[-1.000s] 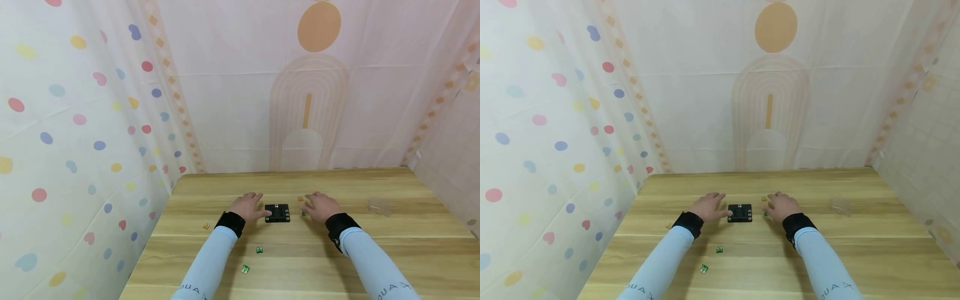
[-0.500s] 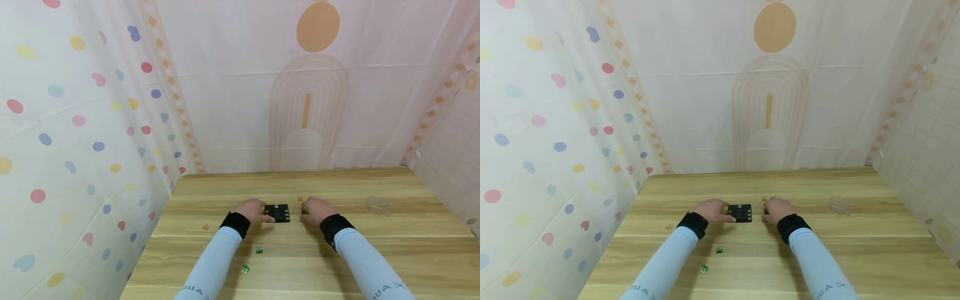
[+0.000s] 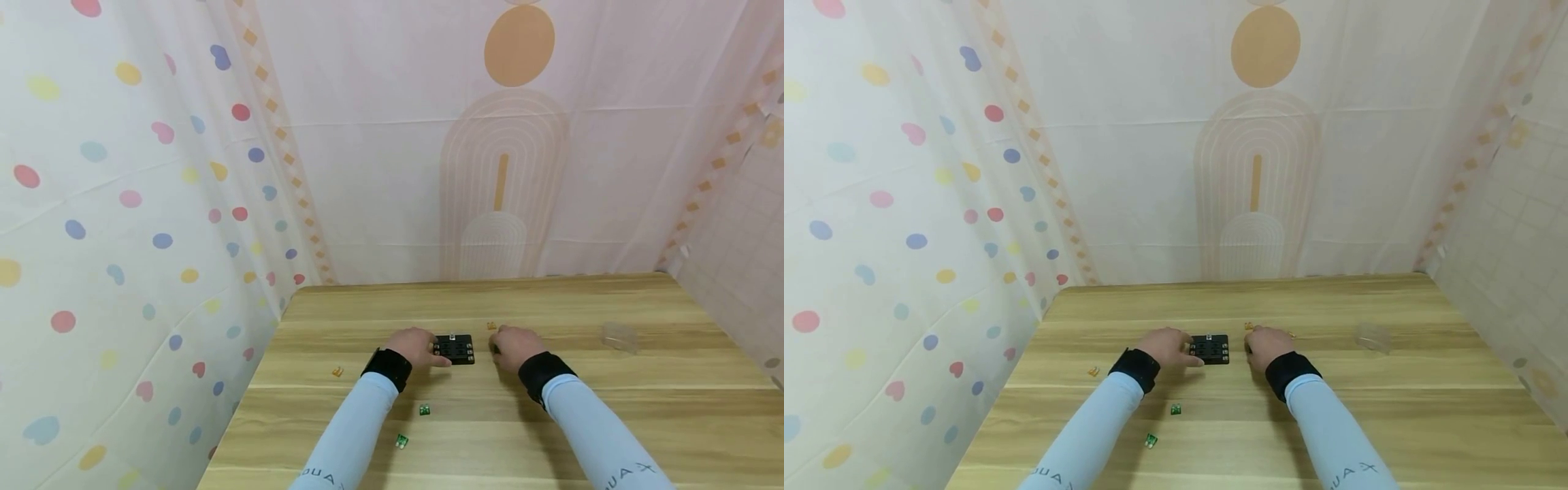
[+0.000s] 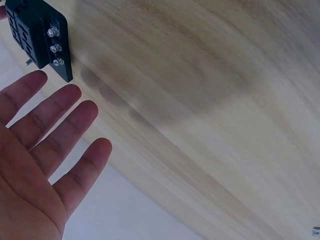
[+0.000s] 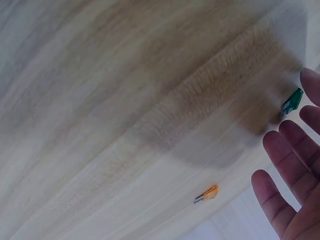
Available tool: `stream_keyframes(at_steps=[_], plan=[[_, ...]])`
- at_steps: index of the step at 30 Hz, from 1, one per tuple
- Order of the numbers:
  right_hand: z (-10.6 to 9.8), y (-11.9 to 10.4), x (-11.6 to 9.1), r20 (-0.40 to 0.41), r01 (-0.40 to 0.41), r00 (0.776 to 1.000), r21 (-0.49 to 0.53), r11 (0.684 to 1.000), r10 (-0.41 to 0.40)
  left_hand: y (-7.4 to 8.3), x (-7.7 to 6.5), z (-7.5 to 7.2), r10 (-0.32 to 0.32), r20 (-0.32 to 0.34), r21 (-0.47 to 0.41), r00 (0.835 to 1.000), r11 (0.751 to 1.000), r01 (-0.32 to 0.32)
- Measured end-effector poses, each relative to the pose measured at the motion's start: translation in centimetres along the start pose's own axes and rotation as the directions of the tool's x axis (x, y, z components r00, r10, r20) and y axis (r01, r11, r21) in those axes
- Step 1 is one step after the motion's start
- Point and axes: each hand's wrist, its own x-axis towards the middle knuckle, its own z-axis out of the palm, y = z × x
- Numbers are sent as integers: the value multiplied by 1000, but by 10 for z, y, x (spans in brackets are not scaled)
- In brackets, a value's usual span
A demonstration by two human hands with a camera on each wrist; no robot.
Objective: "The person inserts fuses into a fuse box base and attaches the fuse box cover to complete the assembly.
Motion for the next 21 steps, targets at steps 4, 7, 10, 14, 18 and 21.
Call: stream_keyframes(at_steps=[4,7,10,14,18,21], plan=[[-1,-2,0,0,4,1000,4,1000,-4,0,1,1,-1,4,5,1000,1000,1],[-1,-3,0,5,6,1000,20,1000,-6,1,0,0,0,8,6,1000,1000,0],[0,-3,0,9,2,1000,28,1000,-3,2,-1,-1,2,7,8,1000,1000,-2],[3,-2,2,0,0,1000,32,999,0,4,-3,-3,7,9,16,1000,1000,-8],[5,-3,3,-11,-9,1000,28,1000,10,5,-3,-2,5,13,10,1000,1000,-5],[5,-4,3,-21,-20,1000,11,1000,20,5,-3,-2,5,12,1,1000,1000,-5]])
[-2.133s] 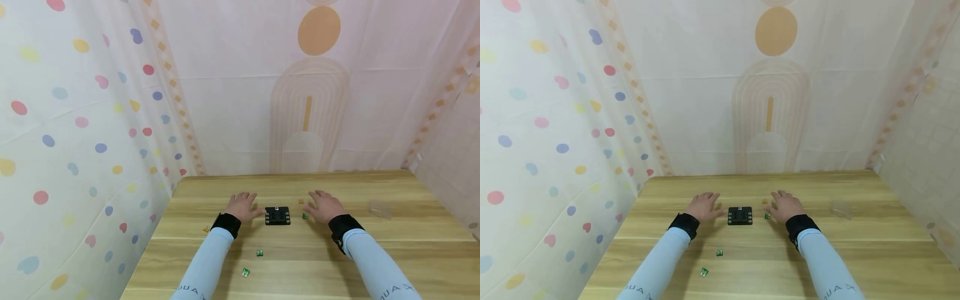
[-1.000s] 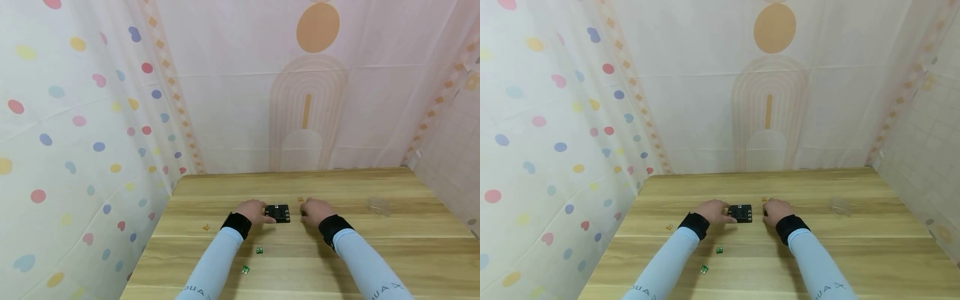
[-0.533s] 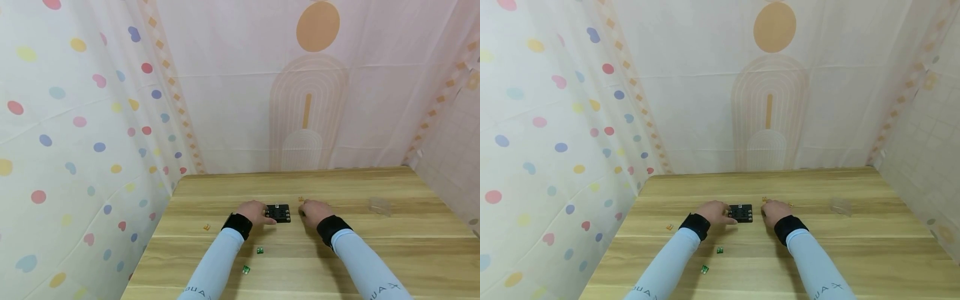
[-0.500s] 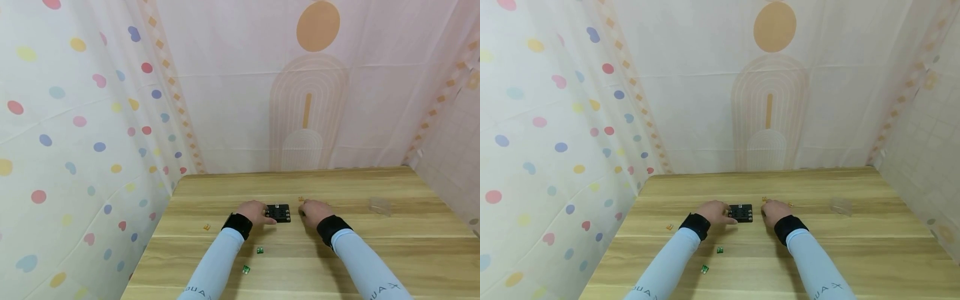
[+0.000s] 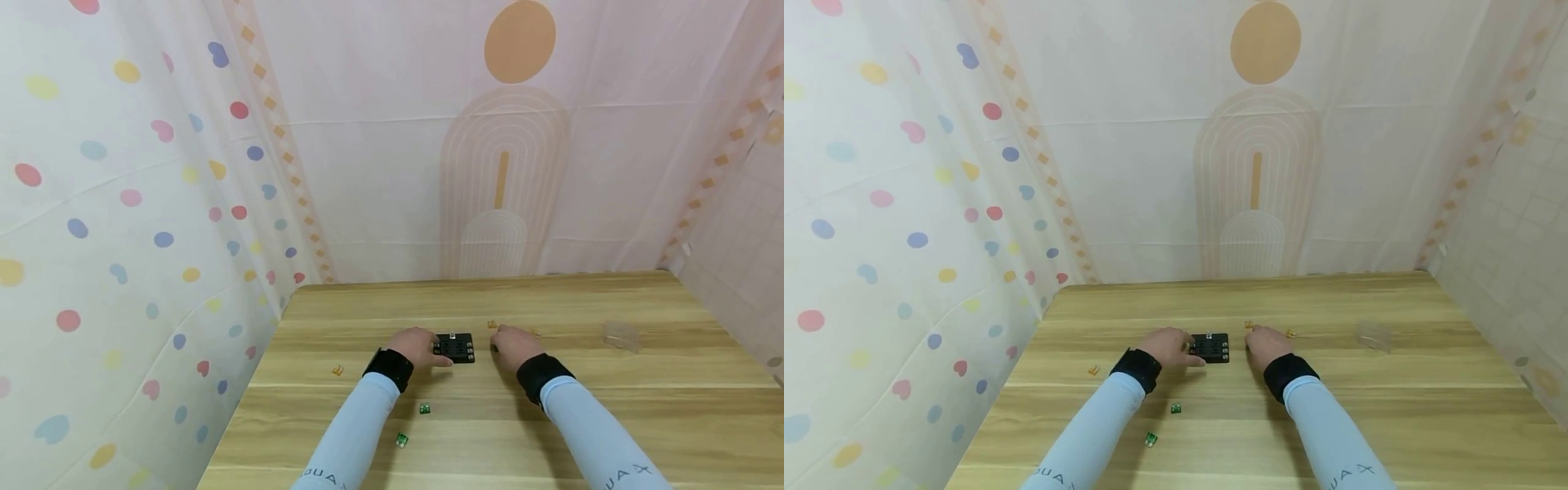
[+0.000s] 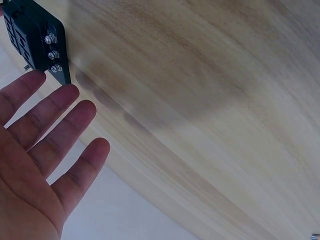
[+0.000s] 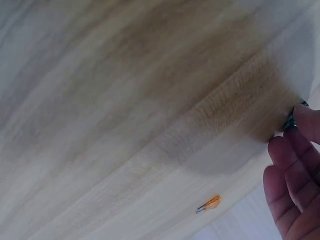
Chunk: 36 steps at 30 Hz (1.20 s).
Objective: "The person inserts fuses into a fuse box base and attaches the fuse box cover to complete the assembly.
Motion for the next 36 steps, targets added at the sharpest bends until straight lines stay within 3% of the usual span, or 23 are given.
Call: stream_keyframes(at_steps=[11,19,36], plan=[[0,0,-4,-97,-43,995,-55,998,38,-1,0,2,15,-8,17,1000,1000,-15],[0,4,-5,-91,-93,992,-28,995,90,0,-1,0,8,1,12,1000,1000,-8],[-16,4,-8,59,-84,995,18,996,83,-6,1,0,-4,9,-5,1000,1000,4]])
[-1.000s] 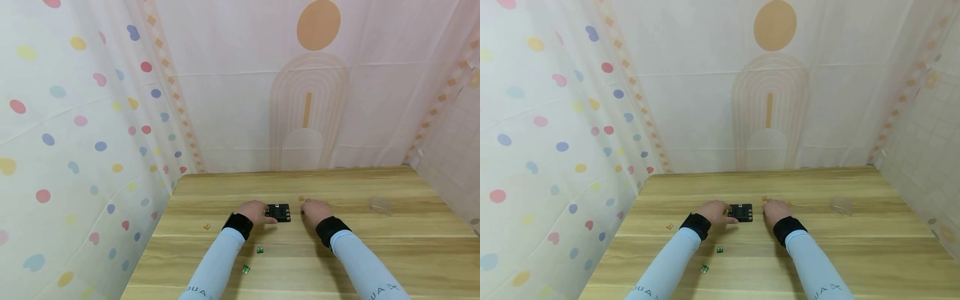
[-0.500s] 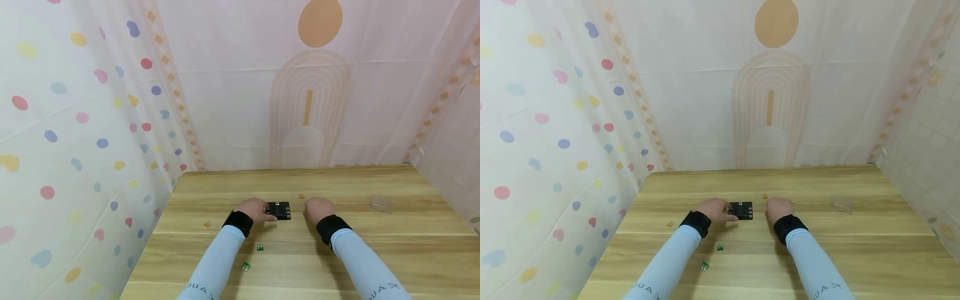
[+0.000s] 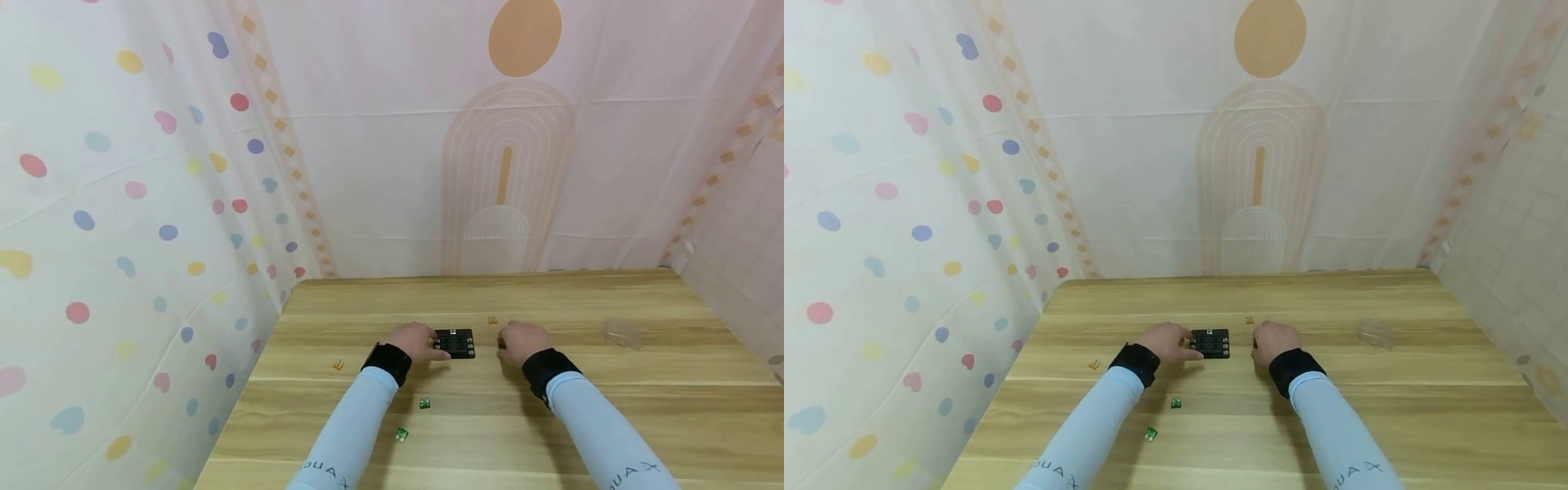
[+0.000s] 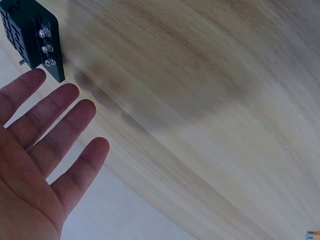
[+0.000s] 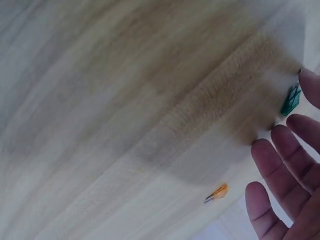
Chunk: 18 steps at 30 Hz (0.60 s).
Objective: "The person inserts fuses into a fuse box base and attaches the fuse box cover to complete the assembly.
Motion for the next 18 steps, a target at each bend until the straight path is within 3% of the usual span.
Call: stream_keyframes(at_steps=[8,18], plan=[[4,2,0,-67,43,997,-4,999,-43,1,-3,-2,2,2,-9,1000,1000,-2],[7,5,3,-61,31,998,1,1000,-31,1,-2,-2,-7,0,1,1000,1000,7]])
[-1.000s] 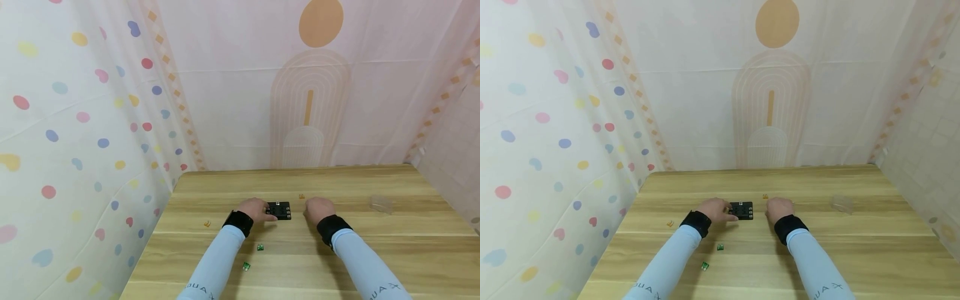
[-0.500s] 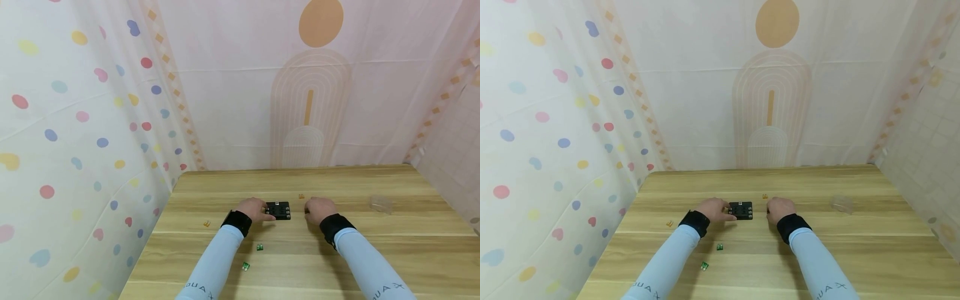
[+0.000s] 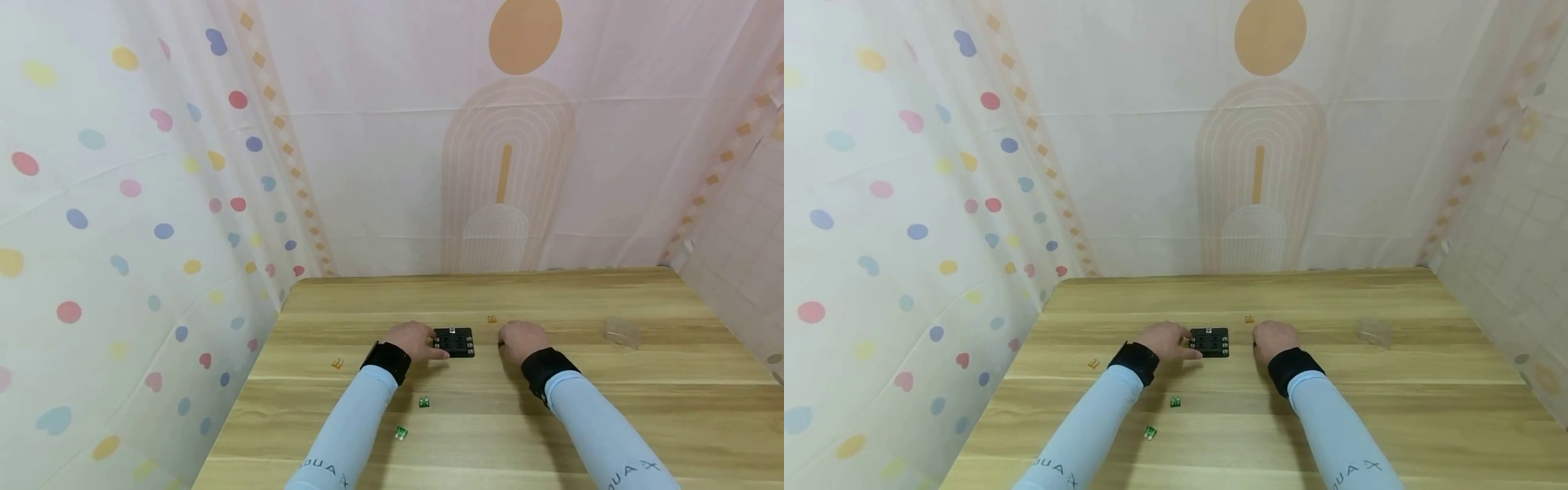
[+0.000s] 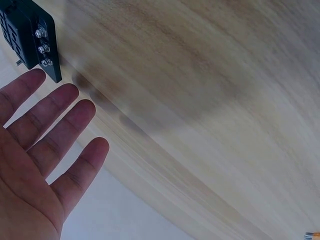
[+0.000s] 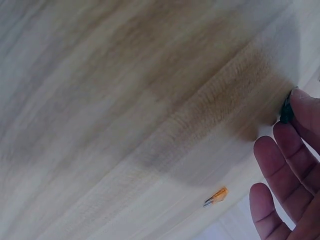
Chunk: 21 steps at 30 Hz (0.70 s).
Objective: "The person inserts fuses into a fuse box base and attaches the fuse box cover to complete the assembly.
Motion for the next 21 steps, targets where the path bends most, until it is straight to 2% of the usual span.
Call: stream_keyframes(at_steps=[21], plan=[[0,3,2,23,-34,999,41,999,33,-2,4,5,-8,-19,-15,1000,1000,8]])
